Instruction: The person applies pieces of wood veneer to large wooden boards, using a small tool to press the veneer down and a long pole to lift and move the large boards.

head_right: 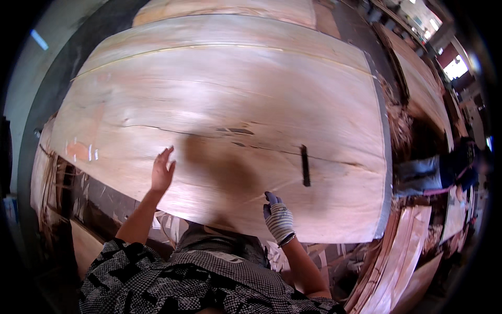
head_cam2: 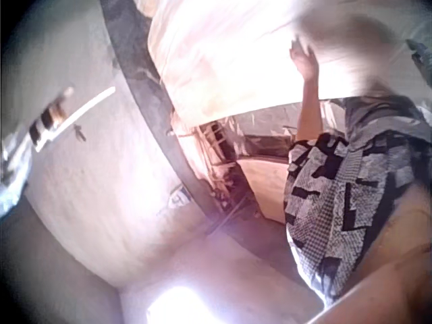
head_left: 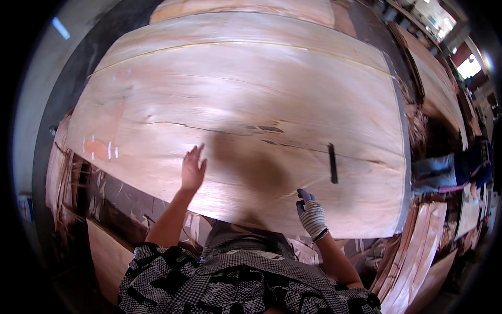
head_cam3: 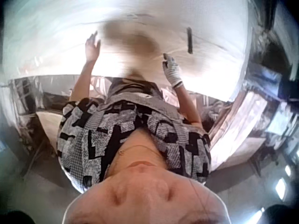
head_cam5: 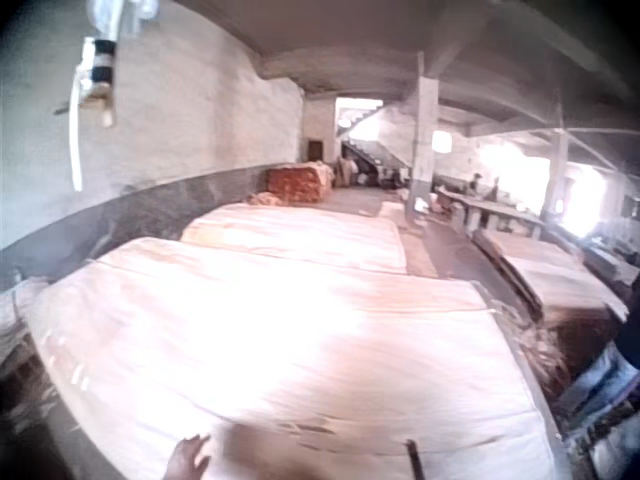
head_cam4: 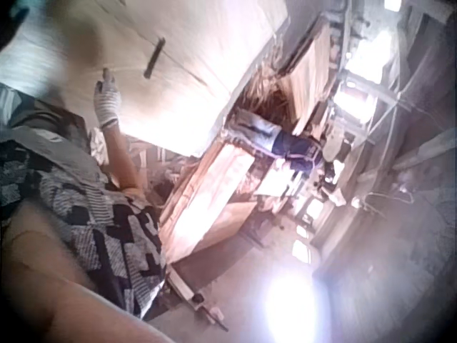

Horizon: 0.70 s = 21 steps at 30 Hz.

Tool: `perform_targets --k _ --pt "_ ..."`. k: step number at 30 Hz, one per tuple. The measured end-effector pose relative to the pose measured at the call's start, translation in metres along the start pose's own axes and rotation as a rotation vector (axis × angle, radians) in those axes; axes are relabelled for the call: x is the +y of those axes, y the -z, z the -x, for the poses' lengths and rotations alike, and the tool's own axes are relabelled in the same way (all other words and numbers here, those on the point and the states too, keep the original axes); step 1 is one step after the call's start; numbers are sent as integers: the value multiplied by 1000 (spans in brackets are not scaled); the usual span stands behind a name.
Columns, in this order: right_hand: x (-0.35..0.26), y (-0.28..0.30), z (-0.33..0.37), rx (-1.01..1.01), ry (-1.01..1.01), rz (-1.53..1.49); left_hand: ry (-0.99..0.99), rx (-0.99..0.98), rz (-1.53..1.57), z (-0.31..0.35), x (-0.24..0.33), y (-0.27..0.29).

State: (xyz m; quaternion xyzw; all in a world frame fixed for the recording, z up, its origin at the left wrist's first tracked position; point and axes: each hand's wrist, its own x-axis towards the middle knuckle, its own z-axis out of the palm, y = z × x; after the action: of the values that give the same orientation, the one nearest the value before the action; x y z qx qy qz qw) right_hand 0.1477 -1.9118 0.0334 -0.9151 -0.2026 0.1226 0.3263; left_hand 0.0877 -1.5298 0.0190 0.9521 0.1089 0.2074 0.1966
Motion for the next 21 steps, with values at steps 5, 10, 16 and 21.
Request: perform_targets --k 5,10,16,21 --pt "-67 -23 -55 -25 232 14 260 352 426 -51 -142 97" --pt "-164 -46 -115 3 330 -70 338 593 619 -131 -190 234" --pt "-292 -45 -156 120 497 -68 121 789 943 -257 -129 353" --pt "-387 -47 -157 101 617 -103 -44 461 914 -319 -127 403"
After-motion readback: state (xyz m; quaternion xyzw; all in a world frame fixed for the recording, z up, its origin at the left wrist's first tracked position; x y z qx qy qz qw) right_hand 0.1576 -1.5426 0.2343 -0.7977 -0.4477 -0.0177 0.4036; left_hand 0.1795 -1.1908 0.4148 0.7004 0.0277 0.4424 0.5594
